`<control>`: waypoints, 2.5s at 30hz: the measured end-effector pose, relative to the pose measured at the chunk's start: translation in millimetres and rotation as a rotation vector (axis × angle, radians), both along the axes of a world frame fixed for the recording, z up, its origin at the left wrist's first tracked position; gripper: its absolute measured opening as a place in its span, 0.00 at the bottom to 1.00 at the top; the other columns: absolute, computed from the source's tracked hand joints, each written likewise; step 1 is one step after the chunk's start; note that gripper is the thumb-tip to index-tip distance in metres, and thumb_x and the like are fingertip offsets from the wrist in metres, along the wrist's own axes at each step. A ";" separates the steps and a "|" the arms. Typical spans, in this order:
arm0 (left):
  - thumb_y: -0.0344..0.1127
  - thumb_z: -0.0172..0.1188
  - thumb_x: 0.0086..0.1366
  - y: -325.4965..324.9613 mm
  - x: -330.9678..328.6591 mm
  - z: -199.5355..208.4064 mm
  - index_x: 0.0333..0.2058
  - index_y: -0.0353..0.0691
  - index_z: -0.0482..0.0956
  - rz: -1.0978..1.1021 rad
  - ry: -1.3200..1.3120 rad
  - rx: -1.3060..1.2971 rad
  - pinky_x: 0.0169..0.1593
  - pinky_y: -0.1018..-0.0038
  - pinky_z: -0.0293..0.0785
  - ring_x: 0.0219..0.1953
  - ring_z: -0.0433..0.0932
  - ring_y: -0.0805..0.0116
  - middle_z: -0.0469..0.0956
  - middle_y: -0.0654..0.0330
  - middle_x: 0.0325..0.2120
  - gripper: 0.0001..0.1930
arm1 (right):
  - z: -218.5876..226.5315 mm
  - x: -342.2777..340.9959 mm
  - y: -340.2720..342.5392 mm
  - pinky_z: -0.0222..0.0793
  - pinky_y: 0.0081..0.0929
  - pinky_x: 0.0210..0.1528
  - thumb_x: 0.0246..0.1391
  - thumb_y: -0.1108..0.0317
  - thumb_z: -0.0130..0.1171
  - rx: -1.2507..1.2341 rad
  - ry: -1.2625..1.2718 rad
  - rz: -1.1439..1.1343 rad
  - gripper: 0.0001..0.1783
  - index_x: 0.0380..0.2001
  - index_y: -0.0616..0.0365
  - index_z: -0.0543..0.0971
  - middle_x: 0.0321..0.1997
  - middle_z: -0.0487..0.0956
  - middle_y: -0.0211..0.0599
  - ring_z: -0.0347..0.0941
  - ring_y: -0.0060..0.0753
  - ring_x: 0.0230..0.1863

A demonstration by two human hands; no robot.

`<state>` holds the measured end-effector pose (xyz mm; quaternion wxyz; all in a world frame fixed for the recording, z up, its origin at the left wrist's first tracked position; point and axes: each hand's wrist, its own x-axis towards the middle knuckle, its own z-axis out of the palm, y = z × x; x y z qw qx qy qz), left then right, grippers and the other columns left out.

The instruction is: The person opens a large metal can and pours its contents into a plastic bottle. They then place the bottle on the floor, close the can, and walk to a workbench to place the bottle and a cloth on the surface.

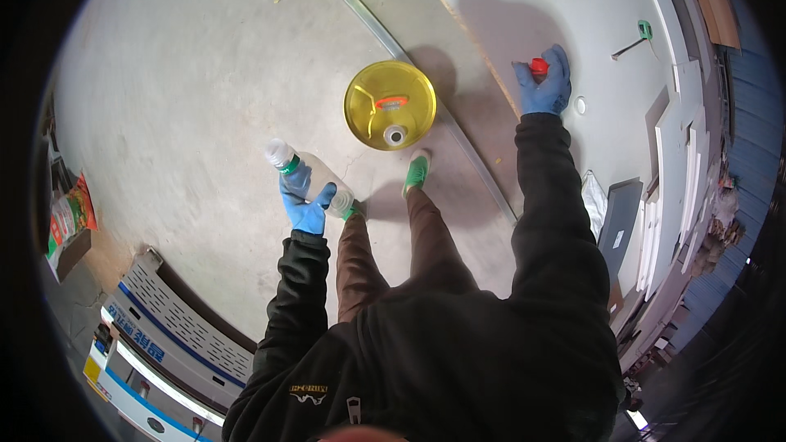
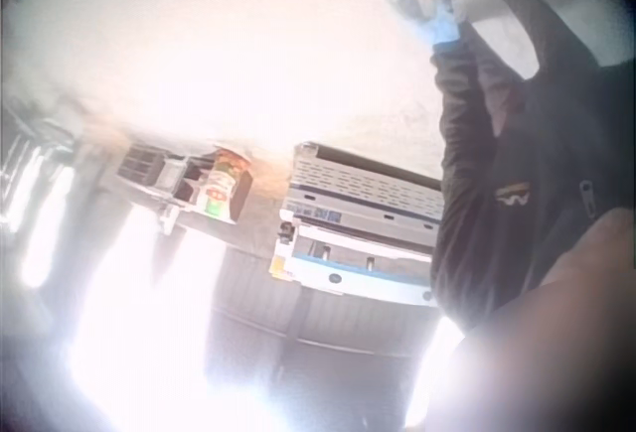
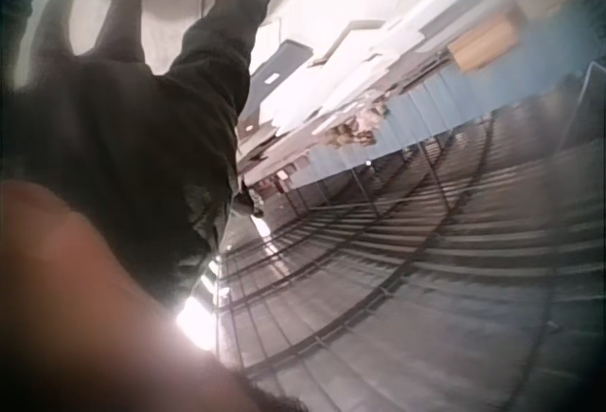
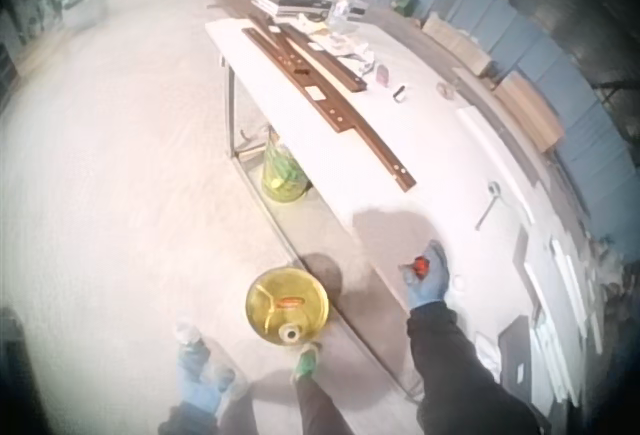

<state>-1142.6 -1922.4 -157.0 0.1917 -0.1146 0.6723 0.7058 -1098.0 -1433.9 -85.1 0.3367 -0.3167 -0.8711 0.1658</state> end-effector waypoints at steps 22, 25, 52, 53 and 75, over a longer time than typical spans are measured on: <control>0.21 0.73 0.47 -36.0 26.8 -96.8 0.70 0.43 0.53 -0.034 0.082 -0.106 0.66 0.63 0.68 0.63 0.67 0.62 0.66 0.57 0.62 0.53 | -100.2 -10.5 -190.9 0.67 0.50 0.59 0.47 0.63 0.63 0.078 -0.157 0.656 0.13 0.36 0.57 0.83 0.53 0.80 0.42 0.72 0.54 0.60; 0.19 0.67 0.51 -54.6 26.7 -134.1 0.71 0.51 0.52 -0.017 -0.003 0.069 0.61 0.65 0.76 0.62 0.68 0.63 0.65 0.60 0.63 0.50 | -188.3 -33.1 -217.0 0.55 0.47 0.70 0.47 0.62 0.65 0.117 -0.564 0.706 0.17 0.42 0.54 0.83 0.64 0.72 0.42 0.60 0.50 0.70; 0.36 0.79 0.40 -94.8 -73.4 -555.0 0.69 0.38 0.59 -0.323 0.397 -0.749 0.65 0.64 0.69 0.64 0.68 0.55 0.69 0.50 0.62 0.55 | -358.9 -23.6 -128.1 0.73 0.33 0.38 0.65 0.55 0.60 -0.045 -0.038 0.924 0.18 0.41 0.63 0.81 0.31 0.81 0.41 0.79 0.38 0.33; 0.35 0.78 0.42 -98.0 -78.1 -563.7 0.69 0.39 0.58 -0.321 0.387 -0.627 0.65 0.64 0.69 0.65 0.68 0.56 0.69 0.51 0.62 0.55 | -359.8 -28.0 -138.2 0.71 0.34 0.35 0.66 0.54 0.60 0.014 -0.081 0.923 0.18 0.37 0.62 0.81 0.28 0.80 0.41 0.78 0.37 0.30; 0.41 0.72 0.56 -185.1 -18.6 -605.2 0.71 0.37 0.53 0.365 -0.242 0.536 0.68 0.63 0.66 0.68 0.65 0.54 0.62 0.52 0.67 0.49 | -343.3 -41.9 -235.9 0.51 0.22 0.19 0.60 0.57 0.68 -0.802 -0.276 0.359 0.28 0.11 0.49 0.67 0.14 0.65 0.20 0.55 0.13 0.15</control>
